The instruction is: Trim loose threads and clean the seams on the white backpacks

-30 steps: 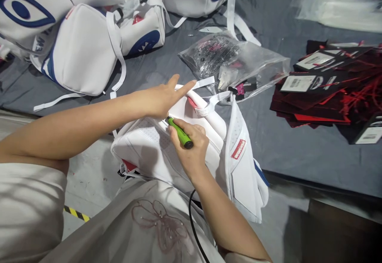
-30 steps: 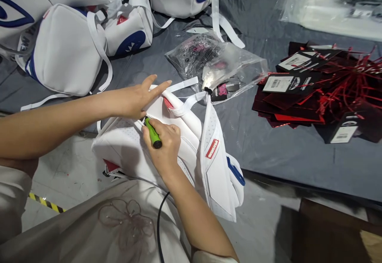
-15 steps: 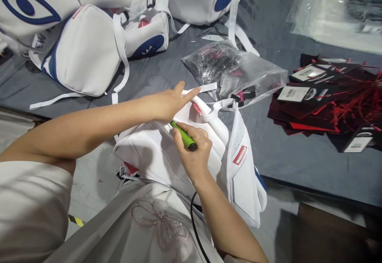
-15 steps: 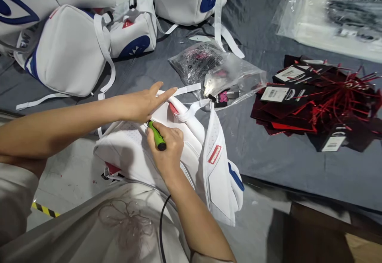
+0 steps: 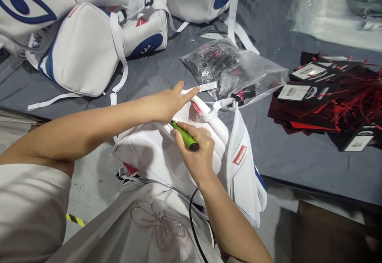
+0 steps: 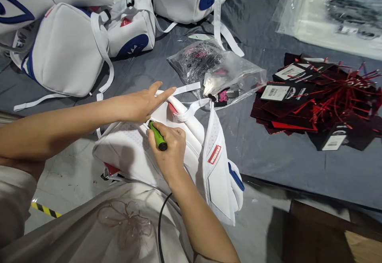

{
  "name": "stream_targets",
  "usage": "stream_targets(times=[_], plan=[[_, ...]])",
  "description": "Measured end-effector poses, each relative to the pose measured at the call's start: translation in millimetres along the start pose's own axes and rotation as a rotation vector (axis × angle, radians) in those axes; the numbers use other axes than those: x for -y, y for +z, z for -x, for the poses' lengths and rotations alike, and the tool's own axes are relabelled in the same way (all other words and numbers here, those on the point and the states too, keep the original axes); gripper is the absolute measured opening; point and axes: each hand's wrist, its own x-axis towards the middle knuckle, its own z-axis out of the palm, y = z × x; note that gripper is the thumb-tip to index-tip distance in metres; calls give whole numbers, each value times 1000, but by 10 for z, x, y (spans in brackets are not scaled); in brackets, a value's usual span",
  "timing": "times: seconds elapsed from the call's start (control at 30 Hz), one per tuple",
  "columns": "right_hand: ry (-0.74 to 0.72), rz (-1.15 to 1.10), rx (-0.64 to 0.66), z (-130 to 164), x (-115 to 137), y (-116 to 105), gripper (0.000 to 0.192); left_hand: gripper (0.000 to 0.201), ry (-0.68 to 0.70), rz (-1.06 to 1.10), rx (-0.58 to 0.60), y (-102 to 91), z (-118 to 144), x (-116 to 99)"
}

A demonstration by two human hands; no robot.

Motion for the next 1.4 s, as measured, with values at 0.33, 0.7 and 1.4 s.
stream_targets(times=[0.33,0.7,1.4], plan=[[4,8,-36,6,-3,22,15,117,3,-26,-21,20,-1,10],[49,-95,-11,16,-20,52,15,113,13,-56,-26,0,28,-9],[119,-10,-328,-682,-496,-937,25,100,46,-2,-107,107,53,86]])
